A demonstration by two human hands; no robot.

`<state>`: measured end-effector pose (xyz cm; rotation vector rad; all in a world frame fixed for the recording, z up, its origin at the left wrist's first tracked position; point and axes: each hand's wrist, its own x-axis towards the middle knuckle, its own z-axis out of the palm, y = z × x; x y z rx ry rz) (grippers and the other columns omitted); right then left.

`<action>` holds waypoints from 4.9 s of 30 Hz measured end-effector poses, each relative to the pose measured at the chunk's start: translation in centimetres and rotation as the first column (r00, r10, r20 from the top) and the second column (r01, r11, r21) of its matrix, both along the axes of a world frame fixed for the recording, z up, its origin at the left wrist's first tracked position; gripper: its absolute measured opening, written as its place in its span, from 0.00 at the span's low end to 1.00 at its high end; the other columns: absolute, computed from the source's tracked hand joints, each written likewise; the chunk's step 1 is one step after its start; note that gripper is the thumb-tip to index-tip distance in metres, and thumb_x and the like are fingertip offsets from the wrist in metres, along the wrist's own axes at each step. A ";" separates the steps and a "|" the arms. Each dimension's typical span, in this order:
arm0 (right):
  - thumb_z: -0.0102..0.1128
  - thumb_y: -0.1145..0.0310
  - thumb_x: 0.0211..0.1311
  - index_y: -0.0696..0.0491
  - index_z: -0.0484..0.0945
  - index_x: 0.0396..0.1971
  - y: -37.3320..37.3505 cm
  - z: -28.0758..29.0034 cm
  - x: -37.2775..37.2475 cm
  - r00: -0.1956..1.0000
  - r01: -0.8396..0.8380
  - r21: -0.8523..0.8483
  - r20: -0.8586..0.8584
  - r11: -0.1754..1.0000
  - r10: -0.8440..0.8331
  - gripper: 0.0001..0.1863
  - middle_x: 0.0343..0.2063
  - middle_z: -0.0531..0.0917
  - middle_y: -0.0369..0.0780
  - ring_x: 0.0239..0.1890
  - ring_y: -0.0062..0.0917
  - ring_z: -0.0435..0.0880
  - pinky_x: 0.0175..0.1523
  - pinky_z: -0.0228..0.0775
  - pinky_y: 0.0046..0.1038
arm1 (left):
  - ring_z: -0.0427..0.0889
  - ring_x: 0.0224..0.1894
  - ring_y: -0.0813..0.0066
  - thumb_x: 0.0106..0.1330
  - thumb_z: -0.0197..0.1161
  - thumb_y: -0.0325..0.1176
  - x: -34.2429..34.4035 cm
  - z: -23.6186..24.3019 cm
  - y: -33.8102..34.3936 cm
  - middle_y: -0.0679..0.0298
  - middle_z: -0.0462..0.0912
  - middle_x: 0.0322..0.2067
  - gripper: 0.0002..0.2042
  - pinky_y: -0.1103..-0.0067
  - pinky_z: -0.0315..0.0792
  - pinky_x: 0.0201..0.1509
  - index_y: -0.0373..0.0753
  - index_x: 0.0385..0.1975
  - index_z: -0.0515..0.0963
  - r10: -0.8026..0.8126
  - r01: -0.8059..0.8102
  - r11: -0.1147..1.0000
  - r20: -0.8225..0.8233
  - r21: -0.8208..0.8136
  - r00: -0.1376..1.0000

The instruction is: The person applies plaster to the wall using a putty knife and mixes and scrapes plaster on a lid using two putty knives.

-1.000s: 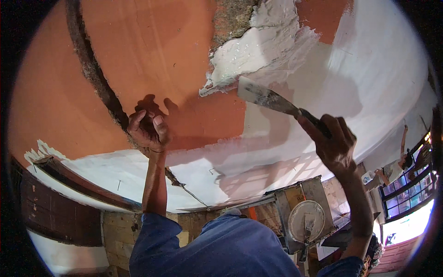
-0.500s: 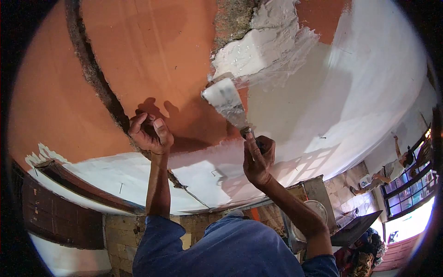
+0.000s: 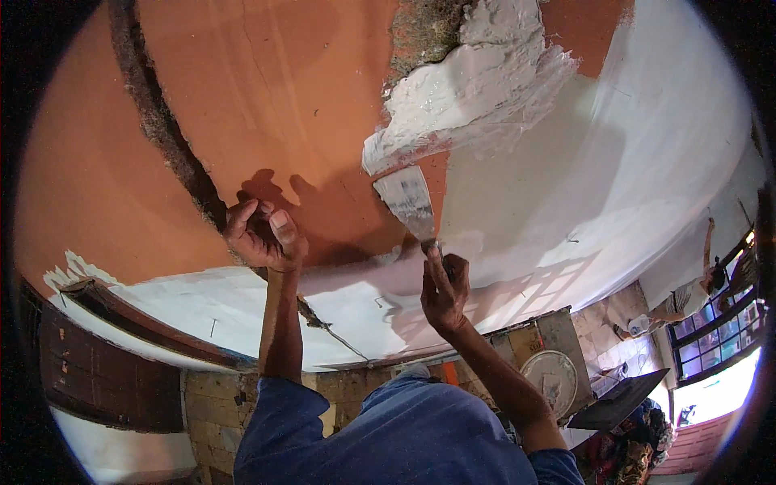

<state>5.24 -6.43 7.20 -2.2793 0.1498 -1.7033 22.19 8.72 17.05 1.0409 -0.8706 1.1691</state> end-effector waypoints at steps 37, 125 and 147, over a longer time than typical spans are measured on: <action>0.56 0.79 0.35 0.44 0.71 0.49 -1.6 10.0 -10.2 0.910 0.140 -0.241 -0.351 0.960 -0.220 0.32 0.27 0.67 0.36 0.23 0.25 0.69 0.25 0.67 0.24 | 0.67 0.31 0.74 0.58 0.55 0.37 0.4 0.3 -1.0 0.60 0.66 0.31 0.17 0.79 0.64 0.37 0.32 0.39 0.63 -0.056 0.061 0.995 0.064 -0.079 0.996; 0.63 0.65 0.31 0.61 0.72 0.20 8.4 -8.8 -31.8 0.556 0.136 0.988 -0.132 -0.066 -0.820 0.17 0.21 0.74 0.49 0.24 0.40 0.75 0.29 0.65 0.34 | 0.75 0.39 0.69 0.63 0.47 0.41 -38.0 -14.5 -15.1 0.61 0.76 0.36 0.14 0.74 0.70 0.40 0.37 0.40 0.70 0.645 0.686 -0.628 -0.739 -0.367 0.195; 0.61 0.61 0.41 0.58 0.75 0.33 10.4 -9.3 -34.5 0.561 0.506 0.856 -0.420 -0.107 -0.713 0.19 0.31 0.78 0.47 0.33 0.40 0.77 0.38 0.70 0.34 | 0.75 0.31 0.69 0.62 0.50 0.38 -37.9 -12.6 -16.4 0.58 0.75 0.30 0.11 0.74 0.72 0.38 0.35 0.29 0.71 0.573 0.698 -0.676 -0.764 -0.238 0.295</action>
